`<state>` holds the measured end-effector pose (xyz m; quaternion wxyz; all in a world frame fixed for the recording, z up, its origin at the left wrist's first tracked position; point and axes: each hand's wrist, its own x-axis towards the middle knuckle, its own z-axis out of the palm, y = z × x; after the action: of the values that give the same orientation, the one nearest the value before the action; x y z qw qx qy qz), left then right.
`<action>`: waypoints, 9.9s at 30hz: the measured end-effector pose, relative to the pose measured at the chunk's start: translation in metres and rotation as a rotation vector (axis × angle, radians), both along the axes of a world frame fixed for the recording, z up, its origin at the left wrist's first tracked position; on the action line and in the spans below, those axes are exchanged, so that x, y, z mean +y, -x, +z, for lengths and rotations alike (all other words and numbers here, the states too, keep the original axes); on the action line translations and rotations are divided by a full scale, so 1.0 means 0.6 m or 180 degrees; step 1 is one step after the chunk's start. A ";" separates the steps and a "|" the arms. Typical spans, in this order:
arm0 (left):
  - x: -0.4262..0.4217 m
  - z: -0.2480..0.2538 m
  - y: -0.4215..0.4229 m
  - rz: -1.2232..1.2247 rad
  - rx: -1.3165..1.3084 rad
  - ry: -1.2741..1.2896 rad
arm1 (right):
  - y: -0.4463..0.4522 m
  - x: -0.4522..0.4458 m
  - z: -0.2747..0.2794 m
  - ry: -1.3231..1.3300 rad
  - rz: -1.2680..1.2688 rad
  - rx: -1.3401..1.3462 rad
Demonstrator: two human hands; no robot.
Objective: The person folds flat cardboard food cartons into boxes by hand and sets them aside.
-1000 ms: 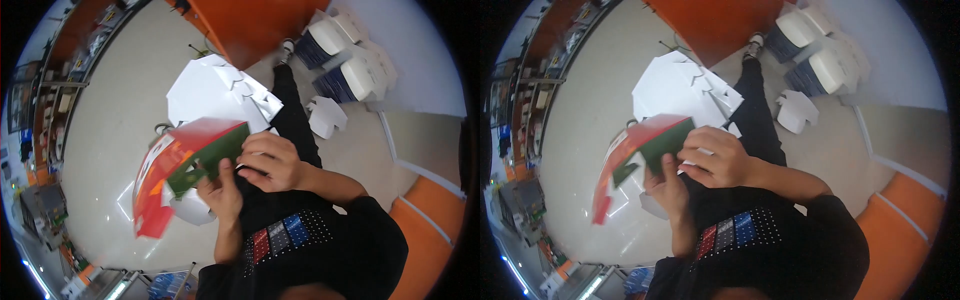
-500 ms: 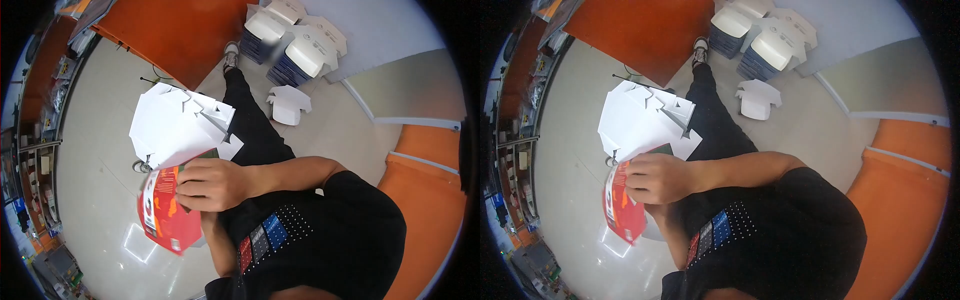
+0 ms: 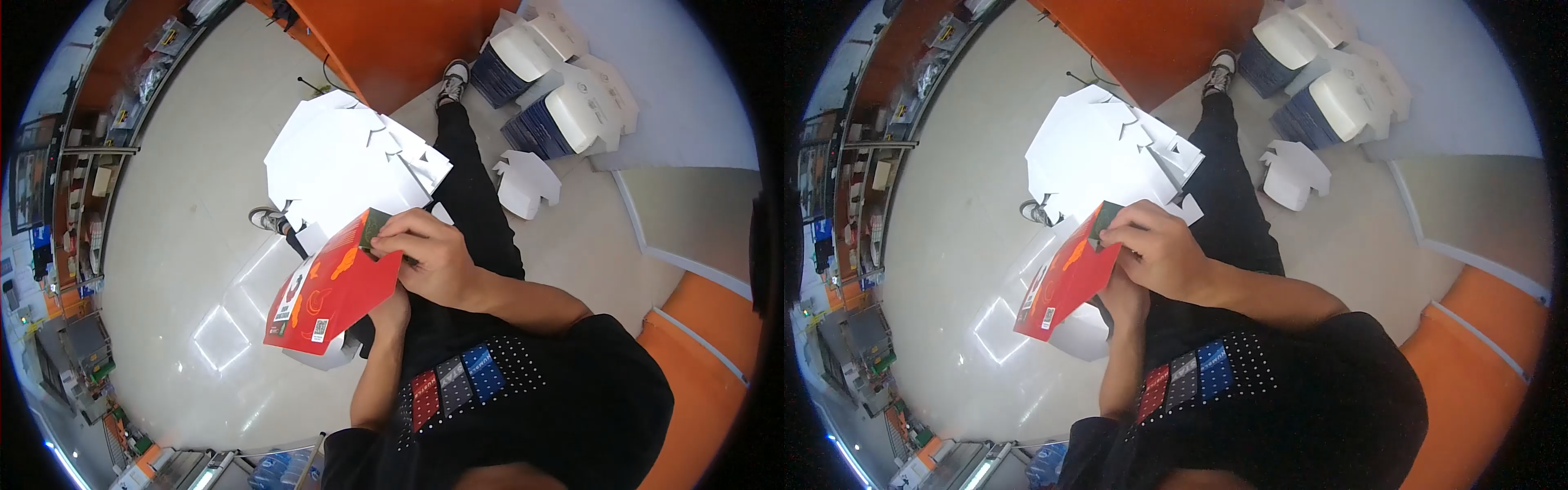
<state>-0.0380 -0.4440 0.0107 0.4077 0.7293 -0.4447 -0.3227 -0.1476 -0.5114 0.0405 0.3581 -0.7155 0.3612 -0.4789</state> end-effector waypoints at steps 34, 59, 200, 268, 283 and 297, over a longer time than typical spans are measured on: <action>-0.001 0.030 -0.030 0.0177 0.3313 0.0981 | 0.012 -0.045 -0.022 0.0669 0.0256 0.0425; 0.001 0.012 -0.085 -0.0768 -0.1029 0.1000 | -0.006 -0.044 -0.022 -0.3119 0.0967 -0.1386; 0.026 -0.139 -0.153 0.0796 -0.1715 -0.0412 | 0.042 -0.053 -0.175 0.0457 -0.0119 0.3152; -0.078 0.112 -0.119 0.0418 0.3846 0.0761 | 0.036 -0.007 0.010 0.1533 0.0811 0.0258; -0.037 0.120 -0.087 0.0472 0.3637 0.1846 | 0.022 -0.059 0.083 0.2209 0.1215 0.1203; -0.013 0.107 -0.014 0.0683 0.3416 0.1960 | -0.002 -0.038 0.065 0.1601 0.0702 0.0661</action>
<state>-0.0294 -0.4519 0.0748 0.7956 0.3555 -0.1750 -0.4583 -0.1464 -0.5344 0.0794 0.1805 -0.8619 0.1859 -0.4358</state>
